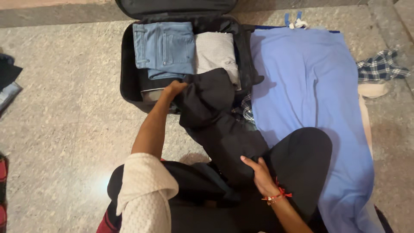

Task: The person folds a pair of light blue trousers and a pair of black trousers on a rug next to an open suitcase. They smooth the fabric, fold the legs, and then fold the garments in half before placing them into the suitcase.

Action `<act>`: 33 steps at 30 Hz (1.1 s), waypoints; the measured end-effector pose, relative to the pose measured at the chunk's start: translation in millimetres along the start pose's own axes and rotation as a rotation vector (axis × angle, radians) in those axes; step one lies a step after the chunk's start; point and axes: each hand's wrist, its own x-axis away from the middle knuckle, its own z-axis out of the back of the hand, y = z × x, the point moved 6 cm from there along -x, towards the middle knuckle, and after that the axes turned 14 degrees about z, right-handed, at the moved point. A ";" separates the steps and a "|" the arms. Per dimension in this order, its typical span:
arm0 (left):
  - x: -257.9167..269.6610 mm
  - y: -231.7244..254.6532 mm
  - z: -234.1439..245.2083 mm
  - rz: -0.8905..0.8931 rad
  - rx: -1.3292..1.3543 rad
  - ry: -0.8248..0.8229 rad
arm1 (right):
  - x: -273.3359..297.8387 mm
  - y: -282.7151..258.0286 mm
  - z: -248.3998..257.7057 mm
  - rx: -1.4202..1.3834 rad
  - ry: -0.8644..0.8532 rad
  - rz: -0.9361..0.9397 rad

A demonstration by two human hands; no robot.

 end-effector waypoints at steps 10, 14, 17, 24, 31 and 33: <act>213.1 88.1 109.8 -0.366 0.779 0.050 | -9.4 -42.0 3.8 0.109 0.051 0.340; 251.4 52.4 182.7 -0.486 1.107 0.219 | -54.1 -135.9 -16.5 0.175 -0.133 0.516; 249.3 -19.8 194.5 -0.497 1.286 0.486 | -122.6 -192.9 -34.0 0.410 -0.299 0.537; 162.0 -146.6 145.8 0.048 1.748 0.628 | -241.8 -178.9 -17.5 0.841 -0.005 0.856; 177.9 -138.9 156.8 0.053 1.678 0.849 | -186.4 -187.8 -19.4 0.999 0.130 1.315; 196.0 -128.1 161.6 0.237 1.353 1.012 | -168.5 -197.1 -33.0 1.011 0.134 1.436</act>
